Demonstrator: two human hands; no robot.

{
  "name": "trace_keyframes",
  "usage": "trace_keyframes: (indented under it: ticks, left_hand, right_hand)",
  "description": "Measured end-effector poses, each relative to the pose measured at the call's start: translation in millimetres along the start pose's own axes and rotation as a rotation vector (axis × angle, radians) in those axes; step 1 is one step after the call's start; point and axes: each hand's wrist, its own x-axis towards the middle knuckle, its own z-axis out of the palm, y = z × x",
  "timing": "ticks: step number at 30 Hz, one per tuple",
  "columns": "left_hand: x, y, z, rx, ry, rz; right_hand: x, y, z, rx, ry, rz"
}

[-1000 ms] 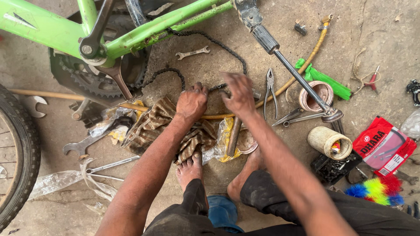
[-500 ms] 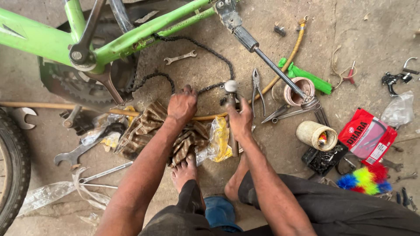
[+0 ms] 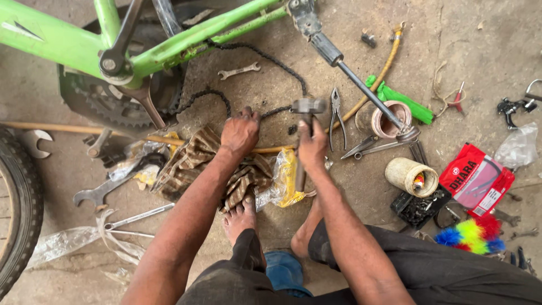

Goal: The person sits on the floor and repairs a bicycle chain by hammering a master link pin into place. They then lift the bicycle frame upright to inspect the chain and crankset.

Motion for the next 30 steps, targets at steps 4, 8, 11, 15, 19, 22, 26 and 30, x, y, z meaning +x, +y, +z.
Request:
trace_keyframes:
  ticks: [4,8,11,15,19,22,26,30]
  left_hand:
    - [9,4,-9,-0.025,-0.194,0.001]
    - [2,4,-10,0.134,-0.174,0.160]
    - [7,1,-12,0.099,0.084,0.252]
    - [15,-2,-6,-0.049,-0.227,0.069]
    - [11,-9,4,-0.177,-0.197,-0.012]
    - [14,-12,6,-0.114,-0.024,0.074]
    - [10,-11,7,-0.160,-0.062,0.049]
    - [15,-11,-5,-0.142,-0.044,0.057]
  right_hand:
    - [3,4,-22,0.048,0.009,0.040]
    - [0,11,-24,0.059,0.015,0.090]
    - [0,5,-23,0.004,-0.016,0.018]
    - [-3,-4,-25,-0.135,-0.023,-0.036]
    - [-9,-6,-18,-0.173,-0.027,-0.257]
    - [-9,2,-10,-0.211,0.053,-0.610]
    - [-7,17,2,-0.196,-0.024,-0.679]
    - [14,15,6,-0.530,-0.118,-0.762]
